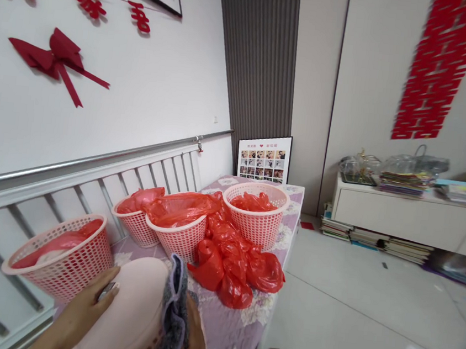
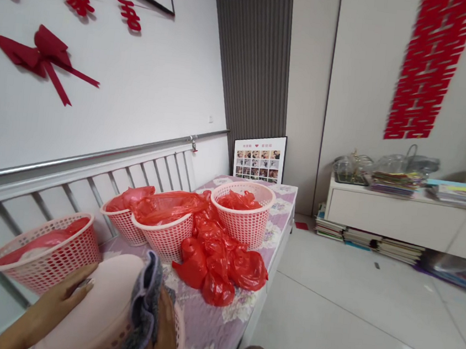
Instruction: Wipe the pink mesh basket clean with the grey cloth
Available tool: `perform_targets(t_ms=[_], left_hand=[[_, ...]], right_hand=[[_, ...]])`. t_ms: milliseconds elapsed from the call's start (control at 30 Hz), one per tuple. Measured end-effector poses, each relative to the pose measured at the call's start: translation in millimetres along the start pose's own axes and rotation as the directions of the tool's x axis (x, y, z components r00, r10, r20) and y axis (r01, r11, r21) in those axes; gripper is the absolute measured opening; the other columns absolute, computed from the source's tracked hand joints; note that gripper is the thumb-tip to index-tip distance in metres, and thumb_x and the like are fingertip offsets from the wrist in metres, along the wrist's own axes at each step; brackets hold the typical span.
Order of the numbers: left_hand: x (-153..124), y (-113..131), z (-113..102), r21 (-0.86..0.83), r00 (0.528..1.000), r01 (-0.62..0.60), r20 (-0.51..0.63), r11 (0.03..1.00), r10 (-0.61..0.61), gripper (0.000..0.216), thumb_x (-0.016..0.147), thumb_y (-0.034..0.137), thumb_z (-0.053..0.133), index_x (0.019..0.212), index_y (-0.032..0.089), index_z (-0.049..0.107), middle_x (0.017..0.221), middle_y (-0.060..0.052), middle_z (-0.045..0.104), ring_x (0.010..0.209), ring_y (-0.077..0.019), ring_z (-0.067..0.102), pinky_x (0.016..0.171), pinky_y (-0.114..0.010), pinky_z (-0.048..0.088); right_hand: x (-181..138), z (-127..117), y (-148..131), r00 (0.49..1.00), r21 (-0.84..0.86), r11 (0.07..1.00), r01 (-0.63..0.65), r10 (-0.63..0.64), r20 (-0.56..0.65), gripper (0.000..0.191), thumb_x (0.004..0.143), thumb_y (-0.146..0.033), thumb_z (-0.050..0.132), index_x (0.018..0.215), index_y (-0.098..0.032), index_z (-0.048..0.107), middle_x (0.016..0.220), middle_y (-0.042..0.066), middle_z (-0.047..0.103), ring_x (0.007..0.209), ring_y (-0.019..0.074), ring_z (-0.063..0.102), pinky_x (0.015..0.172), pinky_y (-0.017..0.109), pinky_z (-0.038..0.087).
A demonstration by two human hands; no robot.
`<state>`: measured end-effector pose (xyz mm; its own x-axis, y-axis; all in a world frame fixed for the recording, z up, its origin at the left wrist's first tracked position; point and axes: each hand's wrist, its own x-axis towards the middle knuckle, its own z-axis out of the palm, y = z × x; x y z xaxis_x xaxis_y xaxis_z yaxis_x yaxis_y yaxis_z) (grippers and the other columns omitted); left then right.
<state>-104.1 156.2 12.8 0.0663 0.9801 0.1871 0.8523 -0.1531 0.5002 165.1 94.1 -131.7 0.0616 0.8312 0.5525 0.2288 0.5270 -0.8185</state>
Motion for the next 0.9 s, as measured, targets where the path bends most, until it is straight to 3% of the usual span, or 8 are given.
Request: perform_targets(t_ms=[133, 267, 400, 567, 667, 767, 900], left_hand=[[-1, 2, 2, 0.000, 1.000, 0.005, 0.006, 1.000, -0.005, 0.068, 0.087, 0.055, 0.045, 0.137, 0.011, 0.056, 0.151, -0.012, 0.052, 0.141, -0.0268, 0.047, 0.123, -0.047, 0.028], [-1, 4, 1, 0.010, 1.000, 0.018, 0.004, 1.000, -0.018, 0.072, 0.085, 0.057, 0.044, 0.138, 0.010, 0.056, 0.151, -0.013, 0.052, 0.141, -0.0274, 0.047, 0.123, -0.046, 0.027], [-2, 5, 1, 0.006, 1.000, 0.006, -0.013, 1.000, -0.006, 0.070, 0.085, 0.057, 0.045, 0.135, 0.011, 0.059, 0.148, -0.013, 0.055, 0.140, -0.0283, 0.048, 0.122, -0.047, 0.029], [-1, -2, 3, -0.013, 1.000, 0.002, -0.018, 1.000, -0.002, 0.068, 0.085, 0.057, 0.046, 0.135, 0.012, 0.059, 0.149, -0.012, 0.055, 0.140, -0.0273, 0.049, 0.123, -0.046, 0.029], [0, -5, 3, -0.018, 1.000, 0.008, -0.004, 1.000, -0.008, 0.070, 0.085, 0.059, 0.046, 0.136, 0.012, 0.058, 0.150, -0.012, 0.053, 0.140, -0.0269, 0.048, 0.123, -0.046, 0.028], [0, -2, 2, -0.016, 1.000, 0.015, 0.015, 1.000, -0.015, 0.073, 0.085, 0.059, 0.044, 0.137, 0.010, 0.056, 0.151, -0.013, 0.052, 0.141, -0.0268, 0.047, 0.124, -0.046, 0.027], [-1, 1, 2, -0.024, 0.999, 0.037, 0.023, 0.999, -0.036, 0.077, 0.084, 0.061, 0.043, 0.139, 0.008, 0.054, 0.152, -0.014, 0.051, 0.142, -0.0273, 0.046, 0.124, -0.046, 0.026]], right_hand=[[-26, -10, 53, 0.971, 0.002, 0.973, -0.232, 0.232, -0.051, 0.057, 0.092, -0.059, 0.050, 0.135, -0.025, 0.063, 0.137, 0.012, 0.065, 0.130, 0.0335, 0.058, 0.110, 0.052, 0.046], [-50, -16, 89, 0.953, -0.033, 0.953, -0.300, 0.299, -0.041, 0.059, 0.083, -0.065, 0.056, 0.124, -0.026, 0.072, 0.129, 0.011, 0.070, 0.125, 0.0373, 0.062, 0.107, 0.054, 0.048], [-34, -11, 60, 0.948, -0.008, 0.948, -0.318, 0.318, -0.011, 0.060, 0.093, -0.057, 0.049, 0.135, -0.017, 0.064, 0.140, 0.016, 0.061, 0.134, 0.0352, 0.053, 0.112, 0.054, 0.041], [17, -9, -23, 0.991, 0.095, 0.987, -0.133, 0.131, 0.025, 0.056, 0.098, -0.043, 0.050, 0.150, -0.024, 0.046, 0.154, 0.010, 0.048, 0.144, 0.0257, 0.042, 0.120, 0.047, 0.031], [37, -10, -46, 0.997, 0.158, 0.985, -0.072, 0.070, 0.021, 0.057, 0.097, -0.043, 0.052, 0.151, -0.027, 0.044, 0.157, 0.008, 0.044, 0.146, 0.0242, 0.038, 0.122, 0.046, 0.028], [36, -13, -30, 0.986, 0.256, 0.952, -0.167, 0.166, 0.024, 0.055, 0.096, -0.050, 0.051, 0.145, -0.025, 0.052, 0.151, 0.010, 0.052, 0.142, 0.0253, 0.045, 0.121, 0.044, 0.031], [4, -21, 29, 0.927, 0.273, 0.888, -0.370, 0.372, 0.048, 0.059, 0.088, -0.062, 0.057, 0.127, -0.019, 0.069, 0.129, 0.014, 0.069, 0.123, 0.0327, 0.063, 0.111, 0.050, 0.043]])
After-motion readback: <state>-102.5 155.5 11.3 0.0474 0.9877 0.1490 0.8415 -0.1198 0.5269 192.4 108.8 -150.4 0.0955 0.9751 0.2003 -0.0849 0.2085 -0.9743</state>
